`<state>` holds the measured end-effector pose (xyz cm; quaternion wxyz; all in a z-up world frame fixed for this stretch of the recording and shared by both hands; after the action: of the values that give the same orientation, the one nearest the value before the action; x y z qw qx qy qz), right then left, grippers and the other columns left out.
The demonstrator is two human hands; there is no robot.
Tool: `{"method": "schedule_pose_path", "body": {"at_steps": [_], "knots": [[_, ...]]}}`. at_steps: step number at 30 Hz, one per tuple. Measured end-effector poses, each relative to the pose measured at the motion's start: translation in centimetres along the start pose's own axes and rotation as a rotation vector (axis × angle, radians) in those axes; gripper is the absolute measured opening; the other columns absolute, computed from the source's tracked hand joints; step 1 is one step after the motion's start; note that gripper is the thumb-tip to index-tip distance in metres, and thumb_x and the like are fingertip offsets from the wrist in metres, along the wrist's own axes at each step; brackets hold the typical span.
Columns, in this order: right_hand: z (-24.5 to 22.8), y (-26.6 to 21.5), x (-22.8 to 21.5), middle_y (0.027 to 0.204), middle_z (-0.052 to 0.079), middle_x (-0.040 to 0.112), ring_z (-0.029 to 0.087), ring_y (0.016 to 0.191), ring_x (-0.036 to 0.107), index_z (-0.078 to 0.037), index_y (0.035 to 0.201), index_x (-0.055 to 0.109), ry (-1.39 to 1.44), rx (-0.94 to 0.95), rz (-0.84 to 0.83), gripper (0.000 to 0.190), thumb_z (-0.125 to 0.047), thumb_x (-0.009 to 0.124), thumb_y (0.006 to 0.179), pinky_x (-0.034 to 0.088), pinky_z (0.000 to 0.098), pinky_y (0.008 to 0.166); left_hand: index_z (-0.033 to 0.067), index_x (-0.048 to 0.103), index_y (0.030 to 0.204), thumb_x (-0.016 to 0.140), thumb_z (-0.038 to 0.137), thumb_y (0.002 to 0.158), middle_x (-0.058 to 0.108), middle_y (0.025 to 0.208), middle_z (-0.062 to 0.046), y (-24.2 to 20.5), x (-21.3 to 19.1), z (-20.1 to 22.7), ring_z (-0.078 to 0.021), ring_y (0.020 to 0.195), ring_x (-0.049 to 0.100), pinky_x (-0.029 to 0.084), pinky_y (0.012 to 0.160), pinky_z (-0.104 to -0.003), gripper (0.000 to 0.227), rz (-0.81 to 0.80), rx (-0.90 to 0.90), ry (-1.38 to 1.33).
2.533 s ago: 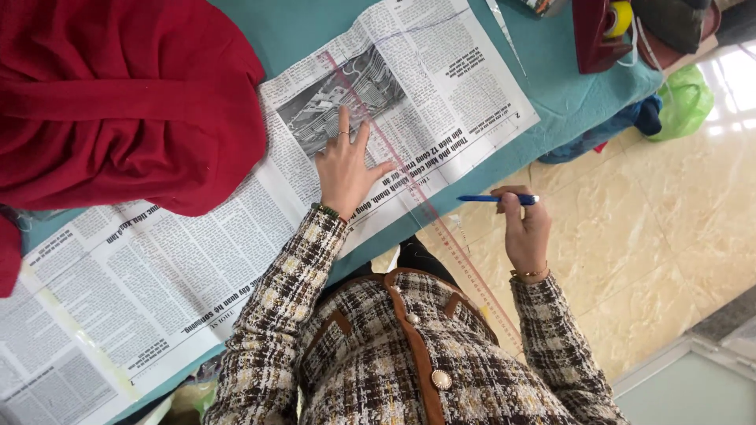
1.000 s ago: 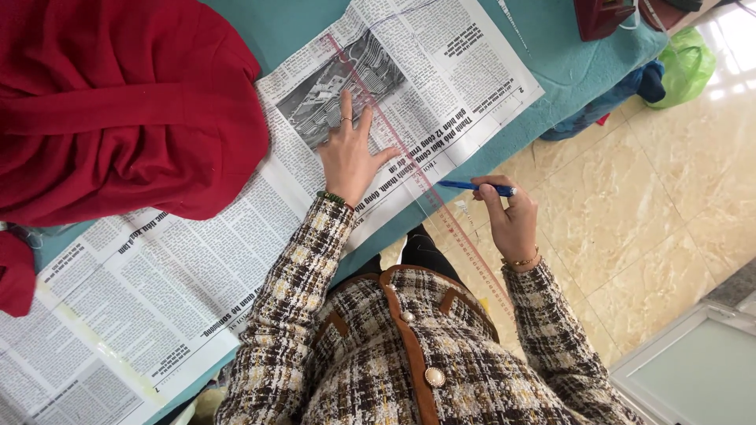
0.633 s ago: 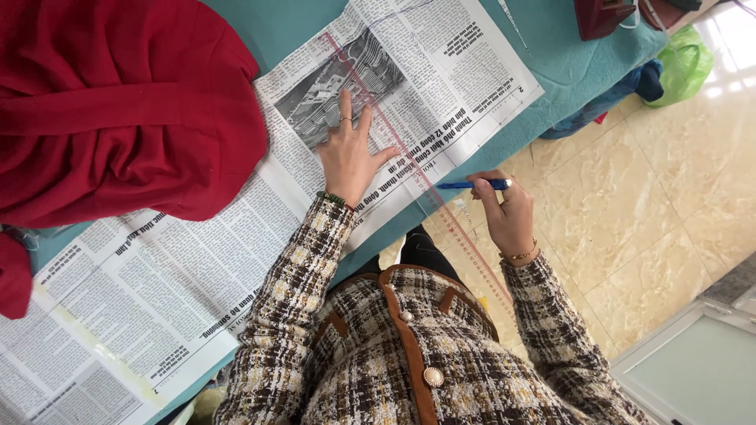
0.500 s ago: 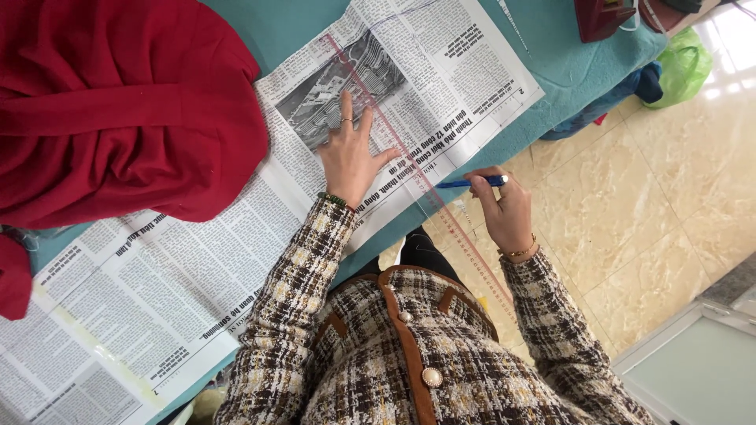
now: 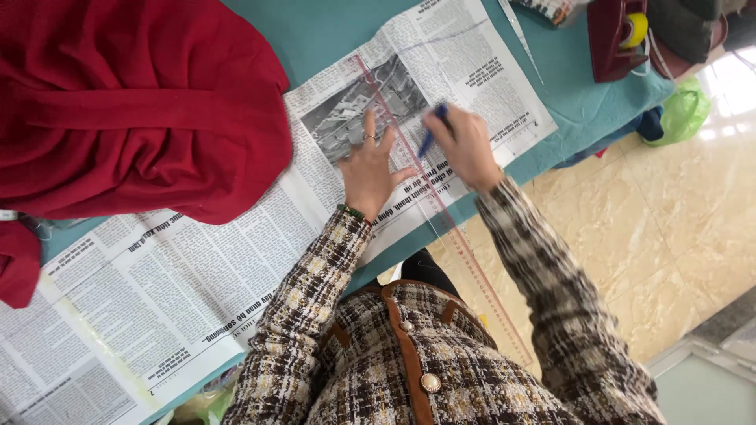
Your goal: The person measures and marks a red fabric and a newspaper using a ruler and a pen. They repeatedly position the ruler on the materials and draw lines to create a pattern or guide for cutting.
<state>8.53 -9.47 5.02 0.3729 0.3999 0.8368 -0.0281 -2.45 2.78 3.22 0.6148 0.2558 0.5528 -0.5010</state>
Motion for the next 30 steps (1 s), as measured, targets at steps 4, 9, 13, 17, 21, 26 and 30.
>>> {"method": "schedule_pose_path", "body": {"at_steps": [4,9,13,17,21,26,30], "knots": [[3.3,8.6,3.8,0.068,0.002,0.057,0.018,0.058,0.053,-0.009,0.083,0.053,-0.028,-0.08,-0.003,0.037,-0.032,0.057,0.112,0.041,0.0376,0.058,0.0231,0.05,0.14,0.074,0.082,0.073,0.017,0.167,-0.008,1.3,5.5,-1.5,-0.0342,0.093,0.068,0.055,0.059,-0.053,0.093,0.229,0.032,0.032],[3.2,11.3,5.6,0.074,0.002,0.067,0.01,0.059,0.064,-0.004,0.099,0.065,0.024,-0.093,0.052,0.026,-0.025,0.055,0.111,0.052,0.0202,0.052,0.0244,0.042,0.142,0.066,0.079,0.083,0.011,0.168,-0.01,1.0,2.7,-0.8,-0.0411,0.107,0.067,0.06,0.075,-0.059,0.084,0.003,-0.009,0.034],[3.0,9.0,4.4,0.085,0.002,0.069,0.004,0.058,0.055,-0.005,0.111,0.064,0.069,0.003,-0.026,0.024,-0.024,0.05,0.112,0.04,0.0146,0.045,0.0287,0.022,0.161,0.042,0.084,0.09,-0.009,0.168,-0.01,1.0,2.3,-0.6,-0.0427,0.126,0.057,0.058,0.086,-0.061,0.091,-0.161,-0.017,0.162],[2.4,1.7,1.3,0.083,0.016,0.073,0.04,0.078,0.069,-0.008,0.112,0.067,0.039,0.008,-0.011,0.023,-0.03,0.061,0.11,0.051,0.0506,0.076,0.0169,0.048,0.146,0.057,0.077,0.088,0.021,0.165,-0.021,-0.3,-0.1,-0.1,-0.0407,0.117,0.066,0.059,0.086,-0.061,0.084,-0.028,0.002,0.039],[2.7,-8.7,-2.4,0.095,0.011,0.065,0.034,0.084,0.066,-0.012,0.104,0.064,-0.153,0.192,-0.059,0.02,-0.029,0.056,0.11,0.052,0.0431,0.079,0.0169,0.051,0.144,0.062,0.075,0.087,0.023,0.163,-0.019,0.1,0.7,-0.3,-0.037,0.109,0.07,0.062,0.082,-0.056,0.082,0.043,0.017,0.028],[0.9,-19.9,-2.0,0.119,0.024,0.057,0.051,0.095,0.064,-0.002,0.122,0.058,-0.305,0.337,-0.106,0.021,-0.012,0.056,0.103,0.056,0.0567,0.076,0.0128,0.052,0.143,0.069,0.071,0.085,0.026,0.161,-0.022,0.5,-0.2,0.1,-0.0398,0.108,0.07,0.063,0.079,-0.056,0.083,0.057,0.038,-0.027],[2.7,-25.2,-0.2,0.099,0.016,0.062,0.038,0.084,0.066,-0.025,0.154,0.049,-0.333,0.278,-0.209,0.073,-0.029,0.076,0.087,0.056,0.048,0.073,0.0176,0.05,0.146,0.065,0.08,0.082,0.032,0.159,-0.02,2.4,0.1,1.1,-0.0365,0.115,0.065,0.06,0.085,-0.055,0.09,0.078,0.089,0.047]]}}
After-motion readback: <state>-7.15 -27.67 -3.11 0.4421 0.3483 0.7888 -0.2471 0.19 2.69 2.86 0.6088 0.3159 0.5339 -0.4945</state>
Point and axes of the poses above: each hand's wrist, its own y-axis towards the middle knuckle, its own x-axis out of the palm, z = x × y, the point moved 2 cm from there along y, towards the middle knuckle
